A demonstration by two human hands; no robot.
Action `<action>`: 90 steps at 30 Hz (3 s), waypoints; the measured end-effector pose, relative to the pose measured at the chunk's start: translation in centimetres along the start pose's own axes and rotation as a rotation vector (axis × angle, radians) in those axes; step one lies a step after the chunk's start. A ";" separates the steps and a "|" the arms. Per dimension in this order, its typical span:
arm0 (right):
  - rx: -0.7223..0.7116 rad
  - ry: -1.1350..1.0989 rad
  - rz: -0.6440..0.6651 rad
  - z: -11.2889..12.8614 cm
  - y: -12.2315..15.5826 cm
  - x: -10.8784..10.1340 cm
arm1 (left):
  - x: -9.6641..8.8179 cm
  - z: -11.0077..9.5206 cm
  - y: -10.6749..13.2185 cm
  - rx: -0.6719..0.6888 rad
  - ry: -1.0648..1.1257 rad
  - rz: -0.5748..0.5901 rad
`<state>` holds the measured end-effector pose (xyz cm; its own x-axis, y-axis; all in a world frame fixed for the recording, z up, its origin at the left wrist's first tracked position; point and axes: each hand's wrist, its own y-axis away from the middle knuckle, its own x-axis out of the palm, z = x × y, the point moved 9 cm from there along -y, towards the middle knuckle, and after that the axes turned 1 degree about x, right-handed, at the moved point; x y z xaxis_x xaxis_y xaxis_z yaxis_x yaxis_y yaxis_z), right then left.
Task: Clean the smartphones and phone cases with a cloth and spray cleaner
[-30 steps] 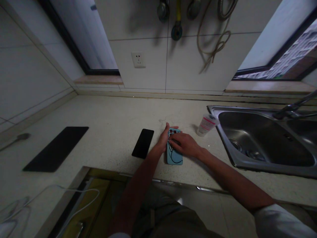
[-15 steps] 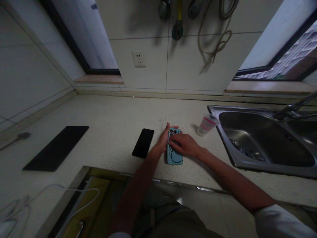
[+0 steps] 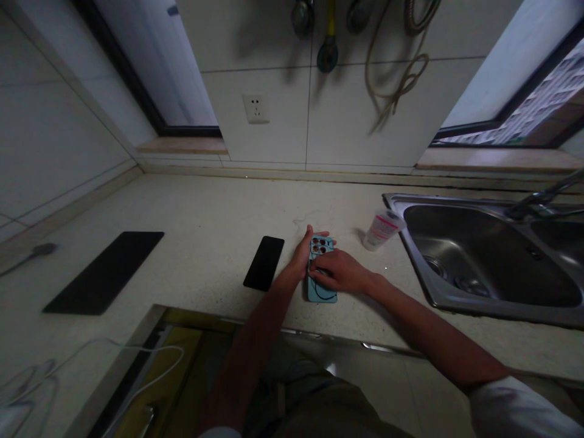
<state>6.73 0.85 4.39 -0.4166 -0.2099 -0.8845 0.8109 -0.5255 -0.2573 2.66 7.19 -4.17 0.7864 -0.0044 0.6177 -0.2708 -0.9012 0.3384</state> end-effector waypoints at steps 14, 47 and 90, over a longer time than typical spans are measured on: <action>-0.101 -0.054 0.061 1.7 0.2 0.4 | 0.1 0.2 0.1 -0.031 0.053 -0.001; 0.128 0.058 -0.198 -1.8 0.2 -1.0 | 0.7 -0.3 0.5 -0.017 0.020 0.014; 0.133 0.070 -0.274 -1.8 0.3 -1.5 | 0.3 -0.1 0.1 -0.017 0.001 0.002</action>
<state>8.36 2.50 4.95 -0.5790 0.0093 -0.8152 0.6099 -0.6587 -0.4407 2.84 7.10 -3.86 0.7852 -0.0054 0.6192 -0.2817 -0.8936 0.3495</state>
